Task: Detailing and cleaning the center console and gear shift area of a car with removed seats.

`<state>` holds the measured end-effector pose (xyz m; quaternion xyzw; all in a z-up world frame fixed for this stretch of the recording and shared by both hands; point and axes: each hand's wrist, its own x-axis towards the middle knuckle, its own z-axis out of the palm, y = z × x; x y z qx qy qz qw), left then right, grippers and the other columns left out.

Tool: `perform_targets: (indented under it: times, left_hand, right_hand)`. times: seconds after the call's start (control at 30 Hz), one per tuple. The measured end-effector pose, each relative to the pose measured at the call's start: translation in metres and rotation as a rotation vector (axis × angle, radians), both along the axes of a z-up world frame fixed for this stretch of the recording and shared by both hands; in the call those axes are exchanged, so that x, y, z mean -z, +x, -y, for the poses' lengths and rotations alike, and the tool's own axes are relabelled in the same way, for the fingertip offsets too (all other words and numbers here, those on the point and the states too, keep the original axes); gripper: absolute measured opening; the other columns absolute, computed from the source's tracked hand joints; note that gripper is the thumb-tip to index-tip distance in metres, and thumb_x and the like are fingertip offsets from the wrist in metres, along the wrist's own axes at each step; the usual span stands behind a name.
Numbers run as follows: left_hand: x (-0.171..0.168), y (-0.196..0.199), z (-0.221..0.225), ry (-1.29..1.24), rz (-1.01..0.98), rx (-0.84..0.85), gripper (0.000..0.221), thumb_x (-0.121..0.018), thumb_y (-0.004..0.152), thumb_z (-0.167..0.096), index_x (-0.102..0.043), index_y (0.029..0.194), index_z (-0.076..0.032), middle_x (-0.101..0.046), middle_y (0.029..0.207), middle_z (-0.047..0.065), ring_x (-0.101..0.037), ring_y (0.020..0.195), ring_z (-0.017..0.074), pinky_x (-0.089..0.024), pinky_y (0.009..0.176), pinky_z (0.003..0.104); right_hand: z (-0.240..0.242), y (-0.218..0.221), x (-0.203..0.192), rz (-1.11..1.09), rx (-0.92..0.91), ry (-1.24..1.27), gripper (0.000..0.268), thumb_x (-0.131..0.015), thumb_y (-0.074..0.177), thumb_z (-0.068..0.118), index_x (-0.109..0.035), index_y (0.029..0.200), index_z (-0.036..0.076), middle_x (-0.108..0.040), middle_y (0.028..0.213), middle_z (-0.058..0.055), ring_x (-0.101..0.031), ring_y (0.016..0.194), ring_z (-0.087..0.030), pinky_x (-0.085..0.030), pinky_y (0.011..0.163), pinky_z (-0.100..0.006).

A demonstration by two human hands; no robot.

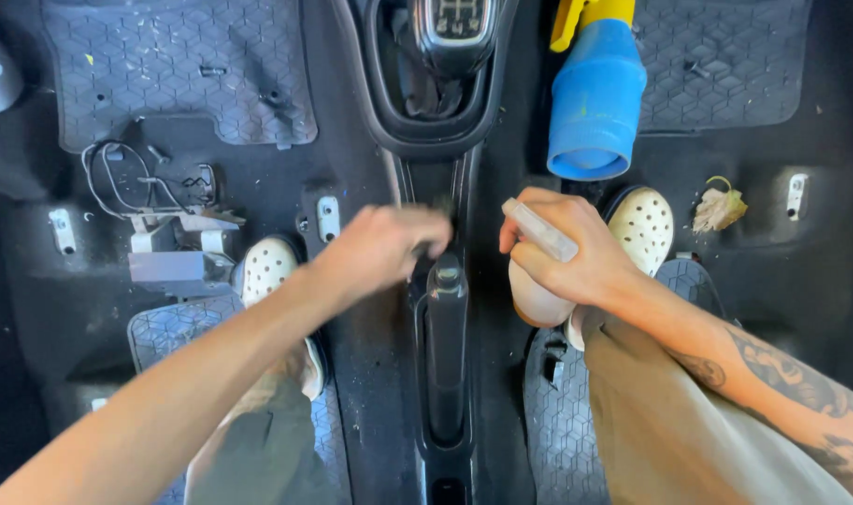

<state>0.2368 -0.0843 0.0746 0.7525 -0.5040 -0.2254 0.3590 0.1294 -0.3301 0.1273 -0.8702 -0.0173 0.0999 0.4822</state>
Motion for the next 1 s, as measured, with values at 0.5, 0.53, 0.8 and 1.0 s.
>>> perform_targets:
  times: [0.5, 0.53, 0.8, 1.0]
  left_hand:
    - [-0.012, 0.018, 0.039, -0.296, 0.039, -0.235, 0.013, -0.058, 0.084, 0.003, -0.054, 0.091, -0.007, -0.066, 0.086, 0.013, -0.067, 0.083, 0.0373, -0.052, 0.069, 0.046]
    - [-0.010, 0.011, 0.034, -0.295, 0.034, -0.237, 0.013, -0.058, 0.084, 0.003, -0.054, 0.091, -0.007, -0.066, 0.086, 0.013, -0.067, 0.083, 0.0373, -0.052, 0.069, 0.046]
    - [-0.010, 0.019, 0.028, -0.303, 0.034, -0.199, 0.020, -0.054, 0.079, 0.006, -0.054, 0.093, -0.007, -0.068, 0.096, 0.009, -0.071, 0.092, 0.0334, -0.056, 0.075, 0.044]
    - [-0.011, -0.004, 0.010, 0.002, -0.037, -0.013, 0.015, -0.062, 0.076, 0.003, -0.060, 0.083, -0.010, -0.069, 0.083, 0.006, -0.070, 0.080, 0.0326, -0.054, 0.068, 0.045]
  right_hand:
    - [-0.006, -0.002, 0.000, -0.031, 0.013, -0.028, 0.011, -0.061, 0.074, 0.007, -0.068, 0.081, 0.004, -0.063, 0.085, -0.009, -0.066, 0.074, -0.025, -0.051, 0.067, -0.036]
    - [-0.003, -0.007, 0.002, -0.036, 0.012, -0.028, 0.011, -0.061, 0.074, 0.007, -0.068, 0.081, 0.004, -0.063, 0.085, -0.009, -0.066, 0.074, -0.025, -0.051, 0.067, -0.036]
    - [0.000, -0.003, -0.004, 0.006, 0.018, 0.003, 0.011, -0.059, 0.074, 0.006, -0.067, 0.081, 0.003, -0.062, 0.083, -0.009, -0.064, 0.073, -0.023, -0.051, 0.068, -0.034]
    - [0.002, -0.001, -0.007, 0.037, 0.014, 0.024, 0.012, -0.059, 0.074, 0.007, -0.067, 0.081, 0.003, -0.061, 0.084, -0.008, -0.064, 0.073, -0.022, -0.051, 0.068, -0.034]
